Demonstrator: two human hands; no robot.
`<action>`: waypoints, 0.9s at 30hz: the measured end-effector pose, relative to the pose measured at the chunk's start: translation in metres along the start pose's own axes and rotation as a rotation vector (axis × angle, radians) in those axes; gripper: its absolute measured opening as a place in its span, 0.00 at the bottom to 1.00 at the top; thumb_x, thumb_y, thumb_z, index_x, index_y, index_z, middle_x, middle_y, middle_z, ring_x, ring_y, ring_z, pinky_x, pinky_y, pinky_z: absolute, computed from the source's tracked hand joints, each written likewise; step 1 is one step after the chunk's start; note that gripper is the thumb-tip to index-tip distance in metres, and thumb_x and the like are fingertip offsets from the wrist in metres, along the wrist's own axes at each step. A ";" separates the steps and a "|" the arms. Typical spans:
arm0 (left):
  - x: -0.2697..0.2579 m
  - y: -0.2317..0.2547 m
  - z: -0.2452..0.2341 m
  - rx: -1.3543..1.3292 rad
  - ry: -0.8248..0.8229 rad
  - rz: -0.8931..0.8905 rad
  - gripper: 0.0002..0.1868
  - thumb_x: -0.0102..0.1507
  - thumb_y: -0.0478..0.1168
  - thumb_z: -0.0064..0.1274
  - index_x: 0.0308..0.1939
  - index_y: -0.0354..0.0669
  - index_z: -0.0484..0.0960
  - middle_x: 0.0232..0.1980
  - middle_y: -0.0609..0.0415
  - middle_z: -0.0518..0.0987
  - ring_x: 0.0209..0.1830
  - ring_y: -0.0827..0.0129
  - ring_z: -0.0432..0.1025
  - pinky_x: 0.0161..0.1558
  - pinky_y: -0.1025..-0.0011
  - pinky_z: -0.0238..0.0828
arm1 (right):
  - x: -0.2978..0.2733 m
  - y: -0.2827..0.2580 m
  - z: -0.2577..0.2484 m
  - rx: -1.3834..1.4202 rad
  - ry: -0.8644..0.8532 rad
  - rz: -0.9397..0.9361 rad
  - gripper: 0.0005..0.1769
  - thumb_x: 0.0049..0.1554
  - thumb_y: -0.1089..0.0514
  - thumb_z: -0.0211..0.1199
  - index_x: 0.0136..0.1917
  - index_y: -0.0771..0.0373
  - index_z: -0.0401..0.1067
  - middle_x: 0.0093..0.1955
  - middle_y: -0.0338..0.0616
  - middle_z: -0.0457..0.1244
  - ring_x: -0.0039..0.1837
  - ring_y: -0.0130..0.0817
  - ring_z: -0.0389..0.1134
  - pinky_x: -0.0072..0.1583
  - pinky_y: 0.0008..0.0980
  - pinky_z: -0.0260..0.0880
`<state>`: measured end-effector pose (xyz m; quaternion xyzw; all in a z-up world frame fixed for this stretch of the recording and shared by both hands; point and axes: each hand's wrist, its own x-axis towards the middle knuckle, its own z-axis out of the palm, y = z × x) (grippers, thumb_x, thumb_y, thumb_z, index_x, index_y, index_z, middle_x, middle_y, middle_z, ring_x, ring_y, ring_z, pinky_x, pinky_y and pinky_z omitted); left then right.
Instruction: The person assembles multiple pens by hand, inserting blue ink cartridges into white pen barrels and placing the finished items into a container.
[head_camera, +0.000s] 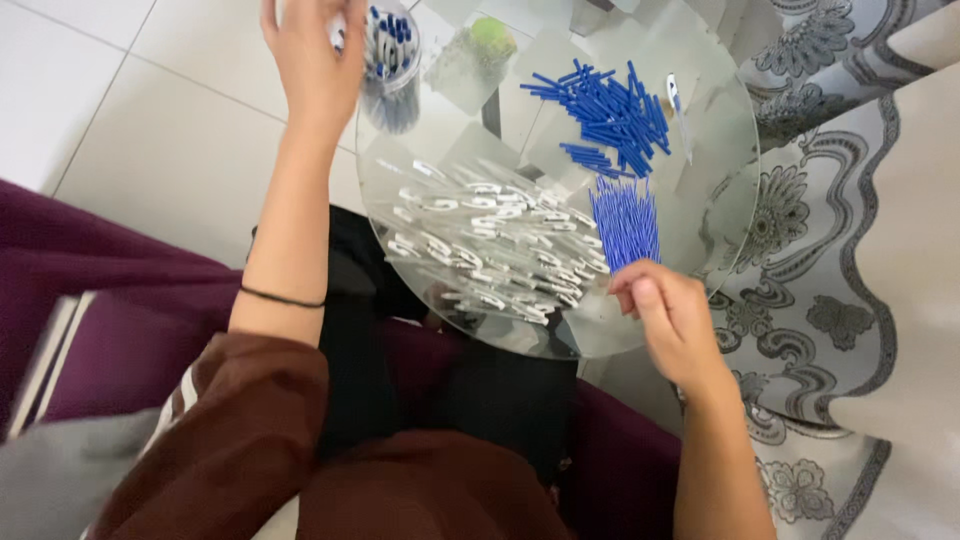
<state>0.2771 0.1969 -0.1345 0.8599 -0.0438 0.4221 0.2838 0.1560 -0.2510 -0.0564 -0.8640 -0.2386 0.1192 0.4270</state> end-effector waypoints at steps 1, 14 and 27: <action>-0.005 -0.004 0.004 -0.006 -0.005 0.001 0.07 0.76 0.36 0.44 0.55 0.50 0.78 0.36 0.62 0.84 0.47 0.56 0.78 0.65 0.47 0.49 | 0.003 0.005 0.003 0.000 0.004 0.007 0.22 0.69 0.55 0.41 0.47 0.63 0.75 0.35 0.38 0.64 0.38 0.29 0.65 0.41 0.28 0.63; -0.013 -0.004 -0.006 0.062 -0.102 -0.070 0.23 0.79 0.42 0.49 0.77 0.49 0.60 0.72 0.56 0.76 0.74 0.60 0.67 0.76 0.50 0.41 | 0.065 0.014 0.053 -0.271 -0.193 0.142 0.19 0.68 0.48 0.46 0.42 0.57 0.70 0.35 0.36 0.63 0.37 0.35 0.63 0.42 0.37 0.59; -0.016 -0.017 -0.009 -0.026 -0.333 -0.091 0.24 0.79 0.53 0.39 0.51 0.49 0.91 0.78 0.53 0.66 0.78 0.48 0.51 0.73 0.36 0.28 | 0.166 0.019 0.138 -0.548 -0.075 -0.092 0.22 0.65 0.47 0.56 0.67 0.59 0.71 0.59 0.44 0.65 0.59 0.47 0.62 0.50 0.47 0.69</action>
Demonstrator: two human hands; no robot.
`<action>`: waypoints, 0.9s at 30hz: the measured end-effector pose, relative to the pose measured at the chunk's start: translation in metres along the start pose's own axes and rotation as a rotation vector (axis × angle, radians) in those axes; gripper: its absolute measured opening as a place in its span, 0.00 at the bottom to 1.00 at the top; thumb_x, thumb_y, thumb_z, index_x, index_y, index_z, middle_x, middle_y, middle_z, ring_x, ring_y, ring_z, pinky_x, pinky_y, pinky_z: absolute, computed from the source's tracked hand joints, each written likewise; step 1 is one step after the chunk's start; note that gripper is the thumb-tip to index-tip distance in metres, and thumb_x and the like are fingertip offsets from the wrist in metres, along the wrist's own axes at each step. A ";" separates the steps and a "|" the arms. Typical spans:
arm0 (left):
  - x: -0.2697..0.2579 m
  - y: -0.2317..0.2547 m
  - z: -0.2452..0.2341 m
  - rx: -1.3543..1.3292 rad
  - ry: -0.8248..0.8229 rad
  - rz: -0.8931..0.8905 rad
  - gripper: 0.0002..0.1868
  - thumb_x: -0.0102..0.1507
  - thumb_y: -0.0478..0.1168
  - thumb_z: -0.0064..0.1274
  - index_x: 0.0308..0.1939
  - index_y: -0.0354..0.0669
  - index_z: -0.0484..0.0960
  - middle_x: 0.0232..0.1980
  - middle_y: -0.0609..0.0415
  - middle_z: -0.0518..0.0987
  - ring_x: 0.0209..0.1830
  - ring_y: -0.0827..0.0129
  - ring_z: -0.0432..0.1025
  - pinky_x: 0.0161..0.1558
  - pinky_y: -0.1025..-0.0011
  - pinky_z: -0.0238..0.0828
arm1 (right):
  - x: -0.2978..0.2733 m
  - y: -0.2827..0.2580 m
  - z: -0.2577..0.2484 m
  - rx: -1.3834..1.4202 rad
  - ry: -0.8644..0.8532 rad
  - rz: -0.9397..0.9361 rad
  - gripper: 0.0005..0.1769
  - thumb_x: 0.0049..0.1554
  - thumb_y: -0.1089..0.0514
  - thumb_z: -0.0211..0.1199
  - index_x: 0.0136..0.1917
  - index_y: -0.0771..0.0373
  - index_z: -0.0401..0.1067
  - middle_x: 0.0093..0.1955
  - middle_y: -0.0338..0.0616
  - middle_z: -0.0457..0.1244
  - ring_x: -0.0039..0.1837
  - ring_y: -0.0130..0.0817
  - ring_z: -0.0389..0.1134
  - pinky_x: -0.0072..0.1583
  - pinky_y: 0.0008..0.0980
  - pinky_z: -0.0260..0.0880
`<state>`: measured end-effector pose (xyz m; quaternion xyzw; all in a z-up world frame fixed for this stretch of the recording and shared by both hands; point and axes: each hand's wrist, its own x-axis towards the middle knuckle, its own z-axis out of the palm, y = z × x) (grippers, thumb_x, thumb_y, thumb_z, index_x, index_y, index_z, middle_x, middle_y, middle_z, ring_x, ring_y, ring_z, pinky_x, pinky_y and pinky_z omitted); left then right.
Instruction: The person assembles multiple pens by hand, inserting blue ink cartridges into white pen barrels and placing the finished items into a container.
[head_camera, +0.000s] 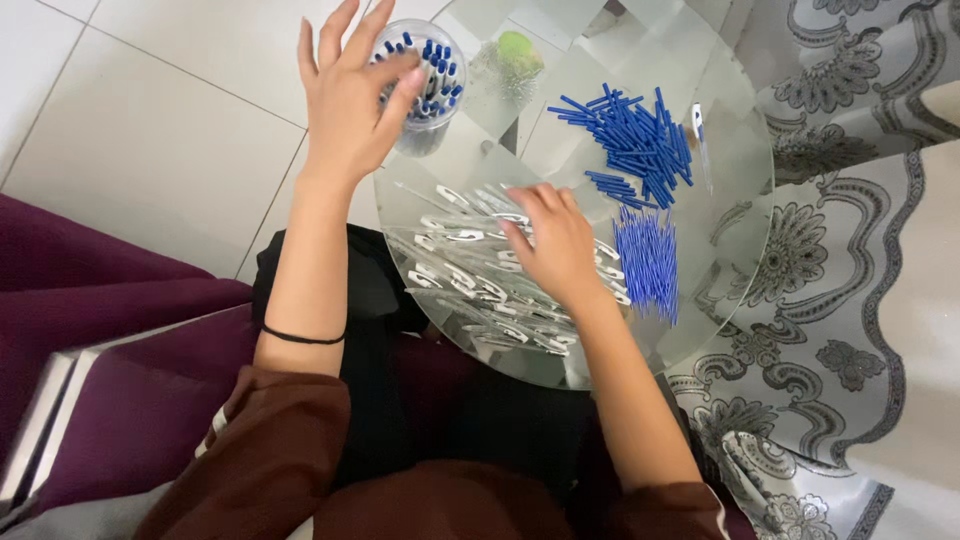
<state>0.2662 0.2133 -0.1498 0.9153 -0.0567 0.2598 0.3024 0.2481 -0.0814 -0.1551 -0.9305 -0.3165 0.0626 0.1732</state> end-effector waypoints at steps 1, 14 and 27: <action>-0.003 0.001 0.000 -0.003 -0.001 -0.002 0.24 0.79 0.53 0.39 0.51 0.49 0.91 0.78 0.53 0.66 0.78 0.48 0.51 0.73 0.36 0.28 | 0.003 0.005 0.012 -0.001 -0.003 0.002 0.22 0.65 0.47 0.56 0.67 0.59 0.71 0.59 0.44 0.65 0.59 0.47 0.62 0.50 0.47 0.69; -0.075 0.063 0.090 -0.219 -0.208 0.186 0.12 0.69 0.48 0.52 0.50 0.47 0.82 0.42 0.54 0.80 0.47 0.58 0.73 0.46 0.59 0.74 | 0.019 0.057 0.059 -0.168 -0.154 0.121 0.09 0.54 0.51 0.69 0.47 0.53 0.76 0.45 0.40 0.67 0.55 0.47 0.68 0.58 0.46 0.66; -0.084 0.054 0.112 -0.068 -0.394 0.091 0.17 0.71 0.50 0.51 0.58 0.45 0.79 0.55 0.54 0.75 0.61 0.61 0.64 0.55 0.60 0.62 | 0.017 0.055 0.033 0.010 -0.113 0.101 0.08 0.59 0.48 0.66 0.48 0.51 0.73 0.47 0.38 0.65 0.58 0.47 0.66 0.61 0.48 0.63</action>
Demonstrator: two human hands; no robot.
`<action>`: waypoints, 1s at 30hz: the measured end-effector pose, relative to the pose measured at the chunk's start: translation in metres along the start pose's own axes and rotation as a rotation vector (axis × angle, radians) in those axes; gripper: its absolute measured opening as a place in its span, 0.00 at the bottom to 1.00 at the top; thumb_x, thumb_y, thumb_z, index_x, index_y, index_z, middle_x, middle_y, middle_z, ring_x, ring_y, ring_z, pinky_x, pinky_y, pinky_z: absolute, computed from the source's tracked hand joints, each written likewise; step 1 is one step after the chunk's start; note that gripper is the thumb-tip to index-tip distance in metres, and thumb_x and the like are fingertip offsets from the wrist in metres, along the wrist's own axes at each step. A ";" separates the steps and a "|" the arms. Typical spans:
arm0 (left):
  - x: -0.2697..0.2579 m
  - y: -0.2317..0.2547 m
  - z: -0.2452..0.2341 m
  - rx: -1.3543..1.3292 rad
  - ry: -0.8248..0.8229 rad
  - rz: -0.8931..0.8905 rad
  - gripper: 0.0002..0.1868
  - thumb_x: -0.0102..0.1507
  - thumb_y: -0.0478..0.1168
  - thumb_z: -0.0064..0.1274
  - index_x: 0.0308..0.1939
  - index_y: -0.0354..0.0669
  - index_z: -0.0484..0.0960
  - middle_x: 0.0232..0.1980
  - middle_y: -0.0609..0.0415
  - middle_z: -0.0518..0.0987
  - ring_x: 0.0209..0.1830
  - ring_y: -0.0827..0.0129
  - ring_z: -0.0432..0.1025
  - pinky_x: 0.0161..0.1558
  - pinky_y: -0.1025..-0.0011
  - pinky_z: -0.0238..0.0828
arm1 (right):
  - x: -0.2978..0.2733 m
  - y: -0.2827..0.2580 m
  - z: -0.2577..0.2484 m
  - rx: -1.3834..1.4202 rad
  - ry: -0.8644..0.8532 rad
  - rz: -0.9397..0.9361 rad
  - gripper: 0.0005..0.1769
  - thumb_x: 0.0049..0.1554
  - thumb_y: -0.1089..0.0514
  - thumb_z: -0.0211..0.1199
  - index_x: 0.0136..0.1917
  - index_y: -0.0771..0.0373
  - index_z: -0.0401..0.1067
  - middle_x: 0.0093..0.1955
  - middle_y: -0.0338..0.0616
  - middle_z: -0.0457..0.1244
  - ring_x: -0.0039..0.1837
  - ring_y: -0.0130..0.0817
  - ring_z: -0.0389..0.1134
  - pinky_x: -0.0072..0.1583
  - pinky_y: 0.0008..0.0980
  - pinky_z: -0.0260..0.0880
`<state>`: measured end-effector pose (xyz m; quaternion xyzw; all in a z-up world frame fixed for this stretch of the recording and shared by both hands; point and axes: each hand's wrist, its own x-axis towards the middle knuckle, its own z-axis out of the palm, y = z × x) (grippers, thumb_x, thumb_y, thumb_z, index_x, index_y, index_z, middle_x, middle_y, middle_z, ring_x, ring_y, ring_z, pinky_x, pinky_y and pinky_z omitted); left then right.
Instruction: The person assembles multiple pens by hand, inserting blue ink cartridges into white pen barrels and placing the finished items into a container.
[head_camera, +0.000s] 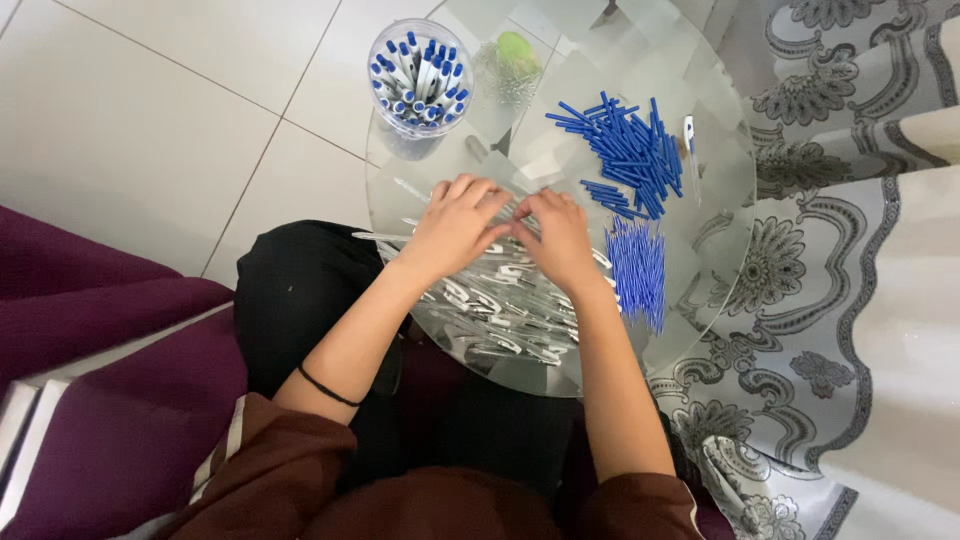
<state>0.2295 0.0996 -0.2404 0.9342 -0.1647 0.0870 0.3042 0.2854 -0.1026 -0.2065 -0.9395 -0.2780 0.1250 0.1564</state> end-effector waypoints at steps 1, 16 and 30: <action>0.000 0.001 -0.001 -0.004 -0.002 0.002 0.17 0.71 0.50 0.51 0.58 0.45 0.79 0.55 0.54 0.75 0.61 0.61 0.64 0.55 0.60 0.62 | -0.002 -0.004 -0.006 -0.001 -0.001 0.004 0.08 0.59 0.48 0.66 0.48 0.51 0.73 0.47 0.38 0.65 0.58 0.47 0.66 0.61 0.48 0.63; -0.007 -0.004 0.009 0.289 0.294 0.288 0.06 0.65 0.45 0.58 0.44 0.52 0.82 0.33 0.63 0.80 0.33 0.72 0.76 0.43 0.68 0.69 | -0.006 -0.045 -0.072 0.226 -0.072 0.078 0.10 0.61 0.50 0.66 0.50 0.56 0.80 0.46 0.45 0.72 0.47 0.50 0.72 0.51 0.49 0.70; -0.005 -0.022 -0.076 -1.031 -0.326 -0.152 0.08 0.73 0.35 0.33 0.56 0.48 0.60 0.33 0.52 0.81 0.36 0.59 0.75 0.47 0.61 0.72 | 0.147 0.013 0.005 0.028 0.322 0.087 0.08 0.57 0.54 0.74 0.49 0.48 0.77 0.46 0.32 0.61 0.51 0.41 0.70 0.48 0.40 0.74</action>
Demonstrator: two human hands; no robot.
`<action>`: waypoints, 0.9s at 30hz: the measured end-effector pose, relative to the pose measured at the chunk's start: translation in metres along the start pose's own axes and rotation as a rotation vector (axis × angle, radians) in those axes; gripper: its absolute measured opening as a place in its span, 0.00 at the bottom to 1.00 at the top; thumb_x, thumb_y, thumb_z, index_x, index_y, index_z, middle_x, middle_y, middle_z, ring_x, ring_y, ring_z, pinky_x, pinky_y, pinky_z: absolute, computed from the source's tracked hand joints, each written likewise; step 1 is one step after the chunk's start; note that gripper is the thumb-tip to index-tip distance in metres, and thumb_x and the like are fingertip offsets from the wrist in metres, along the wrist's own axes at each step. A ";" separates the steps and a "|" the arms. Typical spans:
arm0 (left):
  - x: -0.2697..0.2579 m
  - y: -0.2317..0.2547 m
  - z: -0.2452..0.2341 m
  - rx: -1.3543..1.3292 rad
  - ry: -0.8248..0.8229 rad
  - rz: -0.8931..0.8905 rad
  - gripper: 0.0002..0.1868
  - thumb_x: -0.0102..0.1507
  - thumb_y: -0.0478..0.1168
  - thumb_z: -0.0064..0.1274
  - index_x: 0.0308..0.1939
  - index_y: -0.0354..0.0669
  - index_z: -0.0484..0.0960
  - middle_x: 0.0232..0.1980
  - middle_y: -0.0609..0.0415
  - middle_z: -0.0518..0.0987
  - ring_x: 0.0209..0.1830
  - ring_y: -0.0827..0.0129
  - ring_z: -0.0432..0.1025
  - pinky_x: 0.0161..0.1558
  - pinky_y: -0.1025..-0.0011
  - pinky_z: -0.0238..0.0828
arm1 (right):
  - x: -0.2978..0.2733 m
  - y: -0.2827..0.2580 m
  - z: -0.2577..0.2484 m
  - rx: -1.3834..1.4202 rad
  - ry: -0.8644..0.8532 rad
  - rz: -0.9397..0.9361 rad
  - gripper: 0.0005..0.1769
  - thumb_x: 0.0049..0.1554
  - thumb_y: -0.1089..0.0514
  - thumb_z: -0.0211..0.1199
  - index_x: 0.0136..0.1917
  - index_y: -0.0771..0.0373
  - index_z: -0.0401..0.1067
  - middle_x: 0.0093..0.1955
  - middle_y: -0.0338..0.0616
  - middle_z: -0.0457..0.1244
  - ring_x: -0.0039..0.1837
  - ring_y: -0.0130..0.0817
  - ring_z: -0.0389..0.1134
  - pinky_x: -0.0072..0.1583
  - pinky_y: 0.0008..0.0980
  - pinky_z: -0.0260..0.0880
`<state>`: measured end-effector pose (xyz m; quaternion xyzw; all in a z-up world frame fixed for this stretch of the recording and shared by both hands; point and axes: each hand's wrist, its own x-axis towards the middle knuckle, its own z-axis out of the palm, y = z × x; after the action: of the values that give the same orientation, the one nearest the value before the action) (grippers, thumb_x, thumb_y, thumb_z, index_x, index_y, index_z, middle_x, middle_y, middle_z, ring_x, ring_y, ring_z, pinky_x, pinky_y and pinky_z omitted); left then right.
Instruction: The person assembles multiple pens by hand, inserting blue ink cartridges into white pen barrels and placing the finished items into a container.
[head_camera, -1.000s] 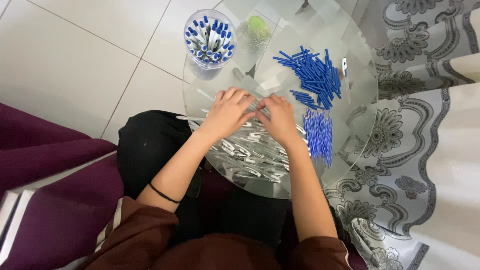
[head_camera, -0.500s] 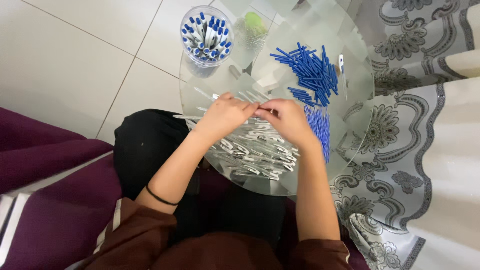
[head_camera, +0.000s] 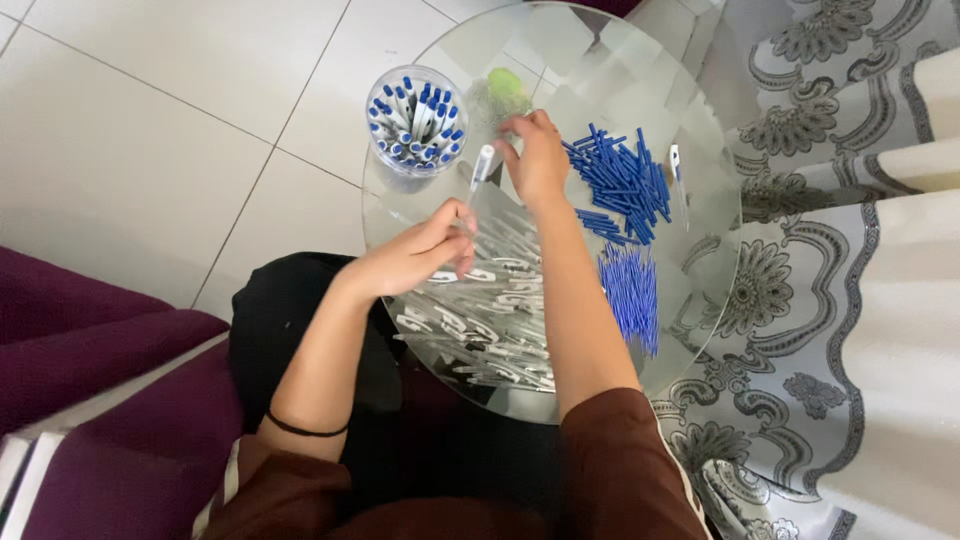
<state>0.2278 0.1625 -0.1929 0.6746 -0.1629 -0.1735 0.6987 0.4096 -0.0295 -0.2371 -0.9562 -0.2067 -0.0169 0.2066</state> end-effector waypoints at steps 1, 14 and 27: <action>0.003 -0.003 0.002 0.000 0.000 -0.002 0.08 0.73 0.35 0.33 0.56 0.48 0.60 0.33 0.52 0.81 0.36 0.59 0.75 0.47 0.61 0.72 | 0.001 0.000 0.001 0.001 -0.001 0.001 0.08 0.57 0.54 0.74 0.49 0.48 0.77 0.46 0.32 0.61 0.51 0.41 0.70 0.48 0.40 0.74; 0.035 -0.033 0.046 0.001 0.424 0.071 0.12 0.64 0.37 0.56 0.30 0.45 0.68 0.22 0.54 0.72 0.23 0.69 0.66 0.28 0.73 0.64 | -0.026 0.013 -0.004 0.652 0.328 0.140 0.02 0.66 0.56 0.59 0.51 0.53 0.72 0.42 0.34 0.64 0.36 0.25 0.61 0.35 0.22 0.62; 0.046 -0.022 0.108 -0.514 0.371 -0.042 0.07 0.67 0.42 0.60 0.46 0.46 0.87 0.31 0.67 0.79 0.22 0.92 0.64 0.21 0.90 0.61 | -0.190 -0.019 -0.078 0.995 0.134 0.161 0.07 0.59 0.64 0.69 0.52 0.66 0.79 0.54 0.46 0.64 0.51 0.24 0.62 0.49 0.18 0.68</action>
<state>0.2183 0.0446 -0.2108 0.4995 0.0304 -0.0976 0.8602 0.2329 -0.1189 -0.1804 -0.7516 -0.1014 0.0384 0.6506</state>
